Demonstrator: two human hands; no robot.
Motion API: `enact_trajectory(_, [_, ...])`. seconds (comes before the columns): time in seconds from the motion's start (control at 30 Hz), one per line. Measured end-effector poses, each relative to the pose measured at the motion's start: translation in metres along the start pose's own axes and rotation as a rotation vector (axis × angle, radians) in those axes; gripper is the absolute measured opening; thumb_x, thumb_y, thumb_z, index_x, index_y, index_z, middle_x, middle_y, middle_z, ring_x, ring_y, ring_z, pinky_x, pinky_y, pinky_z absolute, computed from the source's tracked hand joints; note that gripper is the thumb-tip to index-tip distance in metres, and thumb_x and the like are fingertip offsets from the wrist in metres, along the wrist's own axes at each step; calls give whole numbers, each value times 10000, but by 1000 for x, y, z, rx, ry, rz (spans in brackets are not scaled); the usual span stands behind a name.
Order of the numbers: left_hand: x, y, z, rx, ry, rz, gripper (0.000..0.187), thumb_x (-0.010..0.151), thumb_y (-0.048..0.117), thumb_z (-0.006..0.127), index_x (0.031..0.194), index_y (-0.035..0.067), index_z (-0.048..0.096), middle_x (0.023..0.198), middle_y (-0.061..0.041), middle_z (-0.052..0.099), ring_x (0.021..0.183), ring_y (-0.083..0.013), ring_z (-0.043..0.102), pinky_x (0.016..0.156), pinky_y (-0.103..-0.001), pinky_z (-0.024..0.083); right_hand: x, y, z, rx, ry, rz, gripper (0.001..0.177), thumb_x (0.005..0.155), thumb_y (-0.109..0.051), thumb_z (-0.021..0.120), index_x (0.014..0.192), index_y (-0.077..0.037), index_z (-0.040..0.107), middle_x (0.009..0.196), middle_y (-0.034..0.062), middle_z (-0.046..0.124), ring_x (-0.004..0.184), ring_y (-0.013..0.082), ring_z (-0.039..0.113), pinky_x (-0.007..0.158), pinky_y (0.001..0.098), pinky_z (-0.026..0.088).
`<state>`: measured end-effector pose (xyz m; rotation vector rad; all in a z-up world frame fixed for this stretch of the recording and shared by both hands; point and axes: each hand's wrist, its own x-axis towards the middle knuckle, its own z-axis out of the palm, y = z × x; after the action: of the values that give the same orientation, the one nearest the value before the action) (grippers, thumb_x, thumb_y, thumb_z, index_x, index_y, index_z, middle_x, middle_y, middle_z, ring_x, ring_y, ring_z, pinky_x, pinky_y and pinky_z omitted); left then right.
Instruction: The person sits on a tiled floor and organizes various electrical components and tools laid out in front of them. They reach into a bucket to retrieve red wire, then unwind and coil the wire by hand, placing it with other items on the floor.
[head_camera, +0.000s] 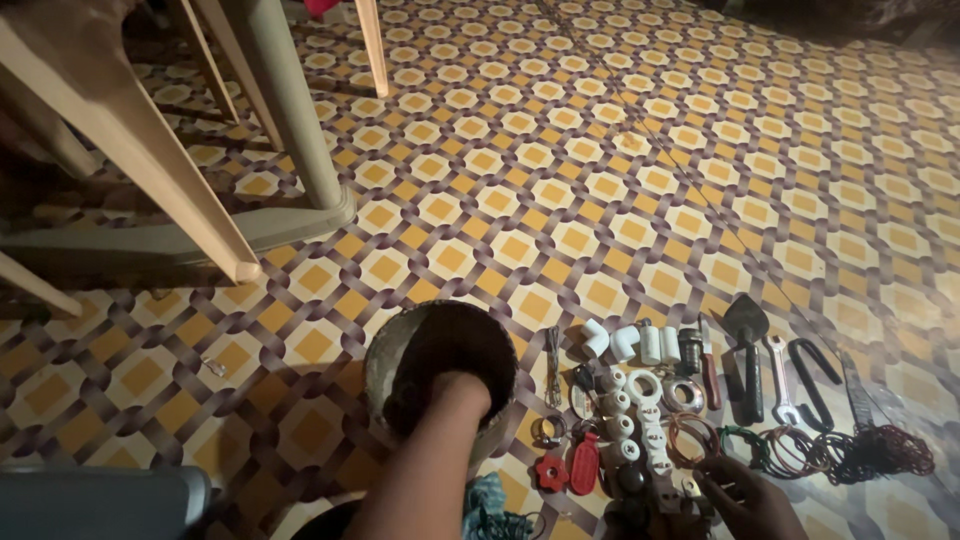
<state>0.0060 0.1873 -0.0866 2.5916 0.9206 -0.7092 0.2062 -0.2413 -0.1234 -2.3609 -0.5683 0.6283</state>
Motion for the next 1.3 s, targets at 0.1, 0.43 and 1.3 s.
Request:
enact_trajectory(0.1, [20,-3,18,183,-46,42,603,1095,416,201,1656,199,159,1742,-8,25,1601,-240,22,1283,-452,13,-5,-5,1,29,24,9,343,904,-335,774,1163,-110,760,1012,71,783,868,228,782,769,363,634])
enact_trajectory(0.43, [-2,-4,0,182,-105,36,559,1013,314,348,1555,180,320,1628,-44,218,1501,-259,208,1220,-438,159,-14,-14,-5,38,-10,30,327,907,-320,771,1159,-111,759,1003,70,782,867,213,774,766,360,635])
enact_trajectory(1.3, [-72,-54,-81,-407,77,21,394,858,353,794,1167,113,743,1180,-170,739,1058,-325,721,961,-415,551,3,11,4,-25,-55,21,355,911,-376,763,1169,-133,755,990,96,797,926,226,775,829,362,640])
